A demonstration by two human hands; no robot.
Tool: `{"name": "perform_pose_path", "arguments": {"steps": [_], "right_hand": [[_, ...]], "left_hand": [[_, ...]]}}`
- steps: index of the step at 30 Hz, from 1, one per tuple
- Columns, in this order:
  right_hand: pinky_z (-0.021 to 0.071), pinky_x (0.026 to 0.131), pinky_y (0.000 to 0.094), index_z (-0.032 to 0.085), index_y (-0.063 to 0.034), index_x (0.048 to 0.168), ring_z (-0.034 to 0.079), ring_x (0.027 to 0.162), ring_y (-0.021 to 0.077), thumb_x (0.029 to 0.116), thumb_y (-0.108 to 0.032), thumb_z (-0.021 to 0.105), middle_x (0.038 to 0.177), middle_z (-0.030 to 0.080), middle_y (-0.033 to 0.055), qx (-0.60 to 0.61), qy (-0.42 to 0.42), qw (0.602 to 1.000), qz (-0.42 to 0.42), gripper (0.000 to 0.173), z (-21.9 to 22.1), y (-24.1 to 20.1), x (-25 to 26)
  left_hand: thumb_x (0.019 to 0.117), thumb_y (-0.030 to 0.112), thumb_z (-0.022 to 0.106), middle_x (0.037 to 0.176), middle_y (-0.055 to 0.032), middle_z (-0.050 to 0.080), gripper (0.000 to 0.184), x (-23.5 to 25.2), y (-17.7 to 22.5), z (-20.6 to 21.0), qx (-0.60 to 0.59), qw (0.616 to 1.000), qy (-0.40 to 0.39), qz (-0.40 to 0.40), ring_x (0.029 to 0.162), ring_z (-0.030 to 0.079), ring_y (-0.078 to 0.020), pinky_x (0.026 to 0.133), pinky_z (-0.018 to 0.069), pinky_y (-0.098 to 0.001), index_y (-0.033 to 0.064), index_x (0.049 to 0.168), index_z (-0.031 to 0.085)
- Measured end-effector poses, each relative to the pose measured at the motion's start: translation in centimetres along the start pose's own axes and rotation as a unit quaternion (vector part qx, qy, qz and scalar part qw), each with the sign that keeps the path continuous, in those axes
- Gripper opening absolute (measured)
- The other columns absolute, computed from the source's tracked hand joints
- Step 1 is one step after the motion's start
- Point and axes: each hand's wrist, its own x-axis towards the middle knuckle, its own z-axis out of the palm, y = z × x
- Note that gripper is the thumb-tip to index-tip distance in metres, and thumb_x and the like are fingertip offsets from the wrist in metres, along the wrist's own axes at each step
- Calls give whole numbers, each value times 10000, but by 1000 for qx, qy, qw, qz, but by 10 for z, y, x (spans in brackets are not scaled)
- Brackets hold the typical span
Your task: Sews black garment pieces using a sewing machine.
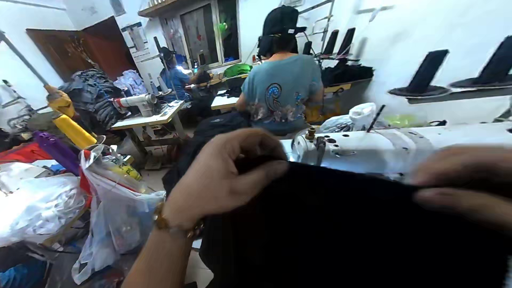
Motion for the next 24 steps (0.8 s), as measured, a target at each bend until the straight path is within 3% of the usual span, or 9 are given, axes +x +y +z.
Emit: {"name": "perform_pose_path", "arguments": {"steps": [3,6,9,12,16,18,20,22,24], "right_hand": [[579,595,251,727,-164,1003,659,667,54,888,-134,669,824,716,-57,32,-8,987,159,132,41,85,-35],[583,730,446,701,-61,1041,682,764,191,915,-17,680,861,707,62,-32,-25,967,251,135,88,148,-67],[568,876,562,755,-31,1078,723,930,300,975,-44,629,993,749,143,-139,-80,954,254,164,113,178,-86],[576,807,578,781,-60,1113,717,878,339,980,-87,642,929,721,155,-228,-117,944,208,195,117,193,-94],[603,762,478,792,-89,1023,693,911,293,958,-238,609,930,679,96,-268,-117,956,29,245,110,215,-102],[582,857,468,794,-112,1034,675,1037,288,995,-353,509,1112,716,76,-278,-117,952,-45,375,106,226,-105],[548,902,466,793,-108,1038,670,1103,277,1021,-402,452,1219,732,50,-287,-120,946,-92,451,106,233,-107],[524,948,454,793,-98,1022,660,1145,256,1014,-413,462,1243,731,31,-287,-119,944,-110,457,109,234,-104],[515,957,459,795,-86,985,663,1142,258,988,-408,488,1234,734,43,-286,-108,946,-112,445,115,234,-97]], "left_hand": [[950,103,706,958,-68,730,109,0,-80,63,29,986,-68,-152,877,691,-121,825,582,-324,33,1030,730],[994,149,640,1117,-165,710,187,-10,-137,143,109,945,-153,-268,1054,693,-305,932,556,-526,41,1117,732],[989,197,642,1169,-145,673,180,-23,-163,206,245,917,-164,-268,1135,638,-339,942,514,-577,106,1096,755],[968,145,653,1219,-152,647,141,-30,-164,239,351,900,-126,-226,1239,550,-396,1007,409,-665,109,1061,753],[919,76,669,993,-130,706,201,-37,-137,261,376,884,-83,-267,994,665,-323,931,482,-553,57,1107,739],[1036,295,538,1178,-148,708,348,-42,-123,271,353,867,-114,-334,1186,642,-323,1088,415,-585,45,1195,719],[1081,485,327,1586,-150,457,627,-48,-121,278,304,845,-178,-404,1526,338,-309,1256,120,-608,64,1508,508],[1066,522,308,1688,-98,287,678,-58,-137,284,289,854,-168,-398,1588,175,-257,1270,26,-581,105,1597,374],[1062,504,352,1692,-78,280,660,-57,-154,279,283,871,-168,-365,1590,164,-243,1271,31,-580,119,1597,375]]}}
